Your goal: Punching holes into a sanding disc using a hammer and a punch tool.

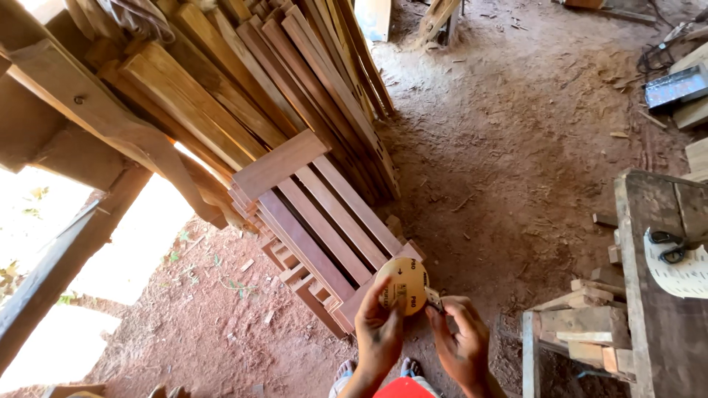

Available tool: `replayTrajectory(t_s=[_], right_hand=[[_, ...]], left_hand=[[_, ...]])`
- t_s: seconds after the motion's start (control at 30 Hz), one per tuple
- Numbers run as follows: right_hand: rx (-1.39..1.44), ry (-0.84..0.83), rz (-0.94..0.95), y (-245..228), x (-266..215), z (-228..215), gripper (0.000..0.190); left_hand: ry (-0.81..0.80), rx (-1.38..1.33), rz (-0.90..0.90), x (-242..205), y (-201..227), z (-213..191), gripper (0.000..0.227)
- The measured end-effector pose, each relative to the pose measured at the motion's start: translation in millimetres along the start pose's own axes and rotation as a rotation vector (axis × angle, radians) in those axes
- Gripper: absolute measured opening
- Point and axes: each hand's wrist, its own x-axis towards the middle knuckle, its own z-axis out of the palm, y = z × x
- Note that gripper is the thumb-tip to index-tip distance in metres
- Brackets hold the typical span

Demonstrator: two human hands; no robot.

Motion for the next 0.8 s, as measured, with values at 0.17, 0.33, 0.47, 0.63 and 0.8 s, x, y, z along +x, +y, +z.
replayTrajectory(t_s=[0.17, 0.33, 0.47, 0.63, 0.8], right_hand=[[-0.061, -0.037, -0.021, -12.1, 1.6, -2.6, 0.022], [-0.164, -0.073, 0.006, -13.4, -1.8, 4.6, 0.025], [-0.215, -0.029, -0.002, -13.1, -2.8, 7.0, 0.03], [-0.243, -0.029, -0.011, -14.3, -1.5, 8.3, 0.026], [-0.34, -0.029, -0.119, -14.3, -0.1, 4.6, 0.031]], left_hand=[[0.039, 0.014, -0.016, 5.9, 1.7, -0.2, 0.087], [0.077, 0.046, -0.061, 6.4, 5.9, -0.8, 0.065], [0.04, -0.053, -0.068, 4.6, 10.6, 2.9, 0.045], [0.047, -0.097, -0.104, 2.8, 10.9, 4.3, 0.046], [0.104, -0.118, -0.273, 1.3, 1.6, 2.1, 0.028]])
